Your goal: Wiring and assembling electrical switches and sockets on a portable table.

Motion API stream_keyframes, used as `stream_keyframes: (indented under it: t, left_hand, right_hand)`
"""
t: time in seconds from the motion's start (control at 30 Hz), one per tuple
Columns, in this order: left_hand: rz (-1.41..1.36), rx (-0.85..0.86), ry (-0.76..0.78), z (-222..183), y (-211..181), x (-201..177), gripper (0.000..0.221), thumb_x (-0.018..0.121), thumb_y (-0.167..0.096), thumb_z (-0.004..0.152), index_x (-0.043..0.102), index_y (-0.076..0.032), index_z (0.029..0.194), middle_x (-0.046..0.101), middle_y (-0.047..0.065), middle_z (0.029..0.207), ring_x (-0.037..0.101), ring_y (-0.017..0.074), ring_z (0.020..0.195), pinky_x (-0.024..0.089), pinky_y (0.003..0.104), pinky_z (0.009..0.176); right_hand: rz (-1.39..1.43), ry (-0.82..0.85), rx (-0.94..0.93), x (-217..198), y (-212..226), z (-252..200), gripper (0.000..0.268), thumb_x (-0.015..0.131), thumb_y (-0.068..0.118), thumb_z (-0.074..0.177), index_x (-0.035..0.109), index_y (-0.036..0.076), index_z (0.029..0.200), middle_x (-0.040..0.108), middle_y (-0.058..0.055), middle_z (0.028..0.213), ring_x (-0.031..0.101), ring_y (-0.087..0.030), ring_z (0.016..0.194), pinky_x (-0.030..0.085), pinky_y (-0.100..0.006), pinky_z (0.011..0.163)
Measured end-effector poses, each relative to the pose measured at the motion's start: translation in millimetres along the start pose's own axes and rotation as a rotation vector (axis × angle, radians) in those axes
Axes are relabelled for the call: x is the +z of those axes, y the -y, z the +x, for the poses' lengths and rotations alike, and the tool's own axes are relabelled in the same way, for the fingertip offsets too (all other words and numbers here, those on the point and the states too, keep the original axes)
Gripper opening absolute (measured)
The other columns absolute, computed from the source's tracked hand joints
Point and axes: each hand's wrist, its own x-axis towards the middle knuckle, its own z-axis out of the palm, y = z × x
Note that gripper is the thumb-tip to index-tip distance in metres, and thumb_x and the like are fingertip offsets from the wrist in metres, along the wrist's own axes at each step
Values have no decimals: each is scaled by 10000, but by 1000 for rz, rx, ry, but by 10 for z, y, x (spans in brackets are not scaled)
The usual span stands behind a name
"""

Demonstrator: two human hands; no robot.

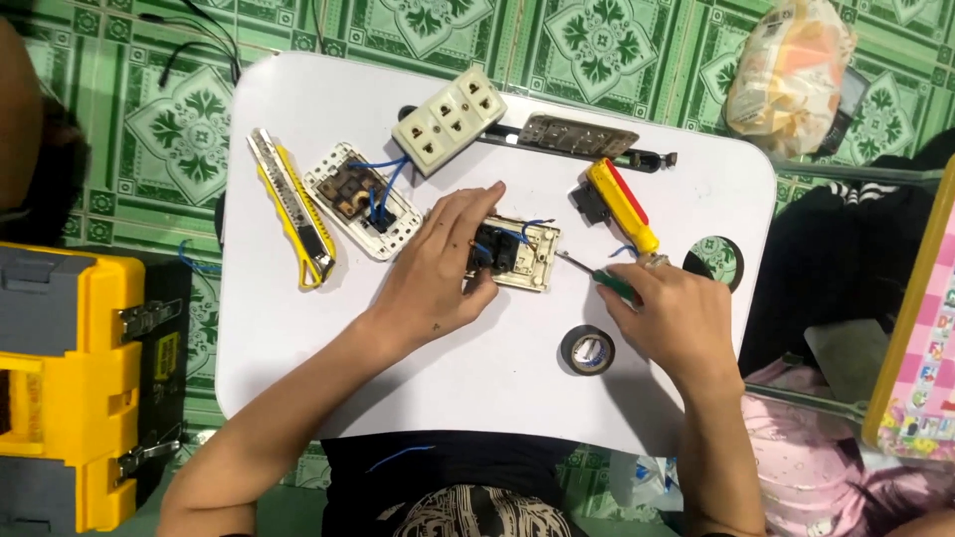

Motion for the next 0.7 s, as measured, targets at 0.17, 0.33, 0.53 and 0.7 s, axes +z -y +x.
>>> stream_keyframes:
  t: [0.17, 0.33, 0.53, 0.7]
  left_hand:
    - [0, 0, 60, 23, 43, -98, 859, 686, 55, 750, 378, -1, 1550, 661, 131, 1176, 599, 340, 1237, 479, 485, 1084]
    - [-37, 15, 108, 104, 40, -221, 752, 726, 48, 756, 485, 5, 1467, 685, 125, 1184, 615, 322, 1238, 526, 437, 1037]
    - [-55, 29, 110, 190, 1, -349, 627, 832, 62, 731, 614, 43, 1319, 740, 175, 1100, 665, 340, 1179, 587, 420, 935]
    - [20, 117, 131, 189, 49, -349, 624, 867, 41, 731, 633, 35, 1310, 746, 185, 1100, 654, 348, 1202, 581, 431, 950]
  right_hand:
    - [74, -88, -5, 36, -44, 8, 149, 826, 328, 816, 809, 190, 871, 763, -18, 814, 690, -225, 639, 532, -312, 561]
    - [105, -163, 19, 196, -177, -39, 133, 777, 358, 805, 769, 228, 835, 709, 45, 802, 631, -160, 732, 509, -247, 596]
    - [198, -148, 32, 271, -211, -47, 141, 763, 333, 847, 786, 194, 852, 731, 11, 737, 619, -159, 667, 477, -236, 544]
    - [277, -83, 62, 129, -98, 31, 178, 761, 290, 903, 813, 120, 905, 763, -81, 742, 650, -210, 597, 479, -271, 507]
